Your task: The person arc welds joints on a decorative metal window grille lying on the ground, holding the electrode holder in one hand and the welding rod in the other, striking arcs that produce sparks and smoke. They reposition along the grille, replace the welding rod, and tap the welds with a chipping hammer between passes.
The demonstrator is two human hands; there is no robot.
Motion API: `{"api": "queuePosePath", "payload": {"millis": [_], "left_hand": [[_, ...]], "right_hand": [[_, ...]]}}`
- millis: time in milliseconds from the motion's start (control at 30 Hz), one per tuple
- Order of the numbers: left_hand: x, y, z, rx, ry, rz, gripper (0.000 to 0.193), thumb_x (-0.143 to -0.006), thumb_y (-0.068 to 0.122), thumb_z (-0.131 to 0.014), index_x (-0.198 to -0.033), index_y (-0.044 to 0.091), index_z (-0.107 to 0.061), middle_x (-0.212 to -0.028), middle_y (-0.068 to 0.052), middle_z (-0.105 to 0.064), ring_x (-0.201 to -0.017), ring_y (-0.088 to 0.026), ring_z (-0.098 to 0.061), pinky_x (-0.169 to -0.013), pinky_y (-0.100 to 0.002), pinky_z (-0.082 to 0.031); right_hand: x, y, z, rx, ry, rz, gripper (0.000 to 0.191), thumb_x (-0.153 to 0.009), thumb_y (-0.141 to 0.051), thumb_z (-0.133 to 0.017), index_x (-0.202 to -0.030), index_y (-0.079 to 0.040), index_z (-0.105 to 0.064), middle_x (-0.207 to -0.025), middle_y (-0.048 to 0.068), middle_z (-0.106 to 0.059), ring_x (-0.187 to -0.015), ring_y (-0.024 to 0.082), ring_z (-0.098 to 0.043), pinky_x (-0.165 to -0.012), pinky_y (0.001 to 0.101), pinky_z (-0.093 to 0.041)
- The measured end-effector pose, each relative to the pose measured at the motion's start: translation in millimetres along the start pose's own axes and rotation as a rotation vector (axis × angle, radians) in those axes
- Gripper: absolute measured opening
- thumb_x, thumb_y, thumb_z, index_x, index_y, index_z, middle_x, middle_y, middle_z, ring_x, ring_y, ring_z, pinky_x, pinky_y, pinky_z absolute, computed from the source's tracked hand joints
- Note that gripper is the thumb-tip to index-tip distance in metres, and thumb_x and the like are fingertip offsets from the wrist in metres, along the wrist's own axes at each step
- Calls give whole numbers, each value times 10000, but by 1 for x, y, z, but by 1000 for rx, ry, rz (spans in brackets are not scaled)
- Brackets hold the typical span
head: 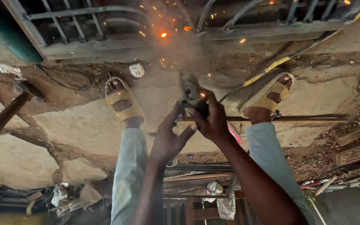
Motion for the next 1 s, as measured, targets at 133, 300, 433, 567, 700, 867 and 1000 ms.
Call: {"api": "queuePosePath", "payload": {"millis": [133,300,433,567,700,867,1000], "left_hand": [[5,-8,-43,-68,-247,73,935,-823,384,-831,-1584,69,-387,-1388,-158,-674,-1295,-267,-635,-1042,-437,-497],[19,1,-100,-89,-457,-41,857,-815,318,-875,-1528,59,-474,-1384,-149,-649,-1279,-276,-626,-1039,-428,-510],[21,-9,-122,-38,-385,-27,973,-800,248,-883,-1567,31,-326,-1403,-152,-594,-1262,-278,-605,-1053,-428,-498],[20,-10,-131,24,-231,-108,917,-838,139,-844,-1562,-9,-300,-1429,-187,-583,-1322,-286,-584,-1102,-433,-471],[18,-3,-148,98,-111,-110,867,-869,132,-789,-1559,-15,-286,-1430,-194,-574,-1329,-284,-593,-1104,-407,-483],[-1,29,-173,73,52,-144,948,-831,242,-822,-1576,-1,-288,-1372,-188,-621,-1252,-286,-639,-1050,-394,-517],[-25,73,-192,-41,135,-358,899,-846,256,-829,-1575,10,-364,-1397,-201,-615,-1247,-293,-654,-1067,-408,-530]], "right_hand": [[46,-20,50,-110,94,175,472,-1036,-310,-593,-1404,-36,-481,-1066,140,-699,-956,235,-689,-829,360,-535],[104,27,81,-111,161,-198,472,-1031,-336,-530,-1399,-49,-463,-956,108,-676,-833,230,-643,-736,383,-515],[107,46,76,-225,63,-250,584,-1036,-339,-502,-1532,-57,-379,-1198,178,-627,-1058,292,-613,-873,393,-507],[96,28,80,-271,-7,-40,628,-1082,-332,-503,-1578,-1,-310,-1510,217,-519,-1394,310,-516,-1118,390,-403],[102,14,93,-407,-65,0,628,-1093,-320,-512,-1591,5,-310,-1509,201,-525,-1386,295,-517,-1114,399,-407],[102,37,116,-390,-65,-361,745,-1031,-342,-596,-1674,-112,-299,-1086,244,-565,-855,284,-498,-792,445,-422],[94,10,166,-346,204,-83,746,-1007,-355,-613,-1602,-1,-336,-1196,170,-648,-1016,250,-612,-964,379,-503]]}}
Point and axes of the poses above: each hand's wrist, its own x-axis away from the middle knuckle, its own z-axis out of the back of the hand, y = z × x, the point moved 10 cm from there along -x, towards the middle knuckle
